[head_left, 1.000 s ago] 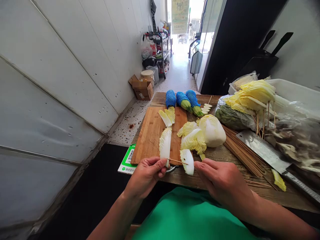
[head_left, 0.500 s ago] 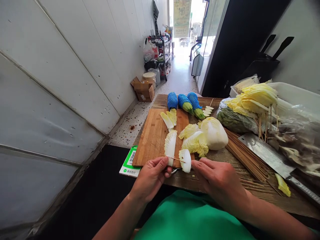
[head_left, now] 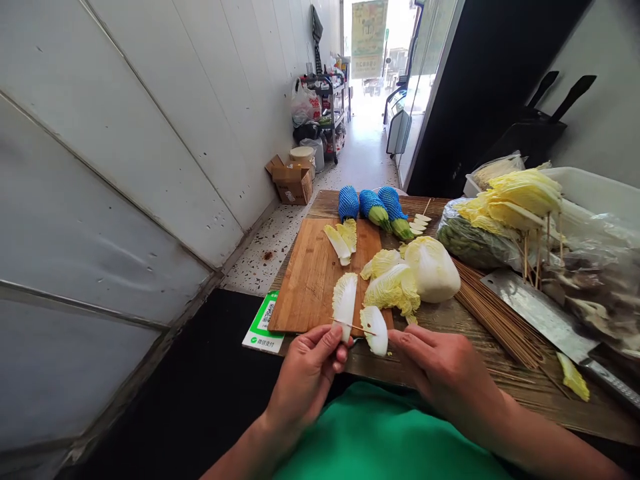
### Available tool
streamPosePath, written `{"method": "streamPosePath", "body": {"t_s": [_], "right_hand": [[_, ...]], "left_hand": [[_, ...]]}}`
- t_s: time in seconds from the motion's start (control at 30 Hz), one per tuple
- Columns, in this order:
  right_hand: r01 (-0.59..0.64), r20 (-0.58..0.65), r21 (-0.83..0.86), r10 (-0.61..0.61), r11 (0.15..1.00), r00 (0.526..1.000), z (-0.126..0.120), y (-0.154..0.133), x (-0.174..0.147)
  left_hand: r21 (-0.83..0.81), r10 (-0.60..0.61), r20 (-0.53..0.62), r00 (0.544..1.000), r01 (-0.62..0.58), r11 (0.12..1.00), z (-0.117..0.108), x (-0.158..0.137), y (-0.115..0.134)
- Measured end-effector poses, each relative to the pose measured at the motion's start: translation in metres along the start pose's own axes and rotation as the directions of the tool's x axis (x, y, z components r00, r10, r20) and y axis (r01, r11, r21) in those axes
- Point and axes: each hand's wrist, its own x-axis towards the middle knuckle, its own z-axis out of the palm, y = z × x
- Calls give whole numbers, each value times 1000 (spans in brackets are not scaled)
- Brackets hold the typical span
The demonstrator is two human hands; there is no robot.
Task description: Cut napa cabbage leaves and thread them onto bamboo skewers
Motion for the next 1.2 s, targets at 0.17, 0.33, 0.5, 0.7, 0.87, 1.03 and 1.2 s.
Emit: {"method": "streamPosePath", "body": {"t_s": [0.17,0.33,0.5,0.7,0.87,1.03,1.2], "right_hand": [[-72,-36,26,73,997,997,-4,8,14],[122,-56,308,-110,943,992,-8,13,51],[185,3,577,-229,795,973,-23,19,86],[332,-83,313,-323,890,943,-71,36,117],[240,-7,315,-251,918,968,-11,39,97],[56,29,348,-70,936,997,62,25,62],[61,35,381,-80,922,996,76,18,65]], "left_hand": [[44,147,-27,989,-146,988,3,10,-2],[136,319,39,947,-322,937,4,15,4],[333,456,138,879,-474,815,18,11,30],[353,564,301,769,-640,683,48,28,74],[194,311,177,934,-343,919,18,45,34],[-28,61,-25,998,-61,998,-19,45,-15],[13,116,-125,985,-115,993,-25,47,-16]]}}
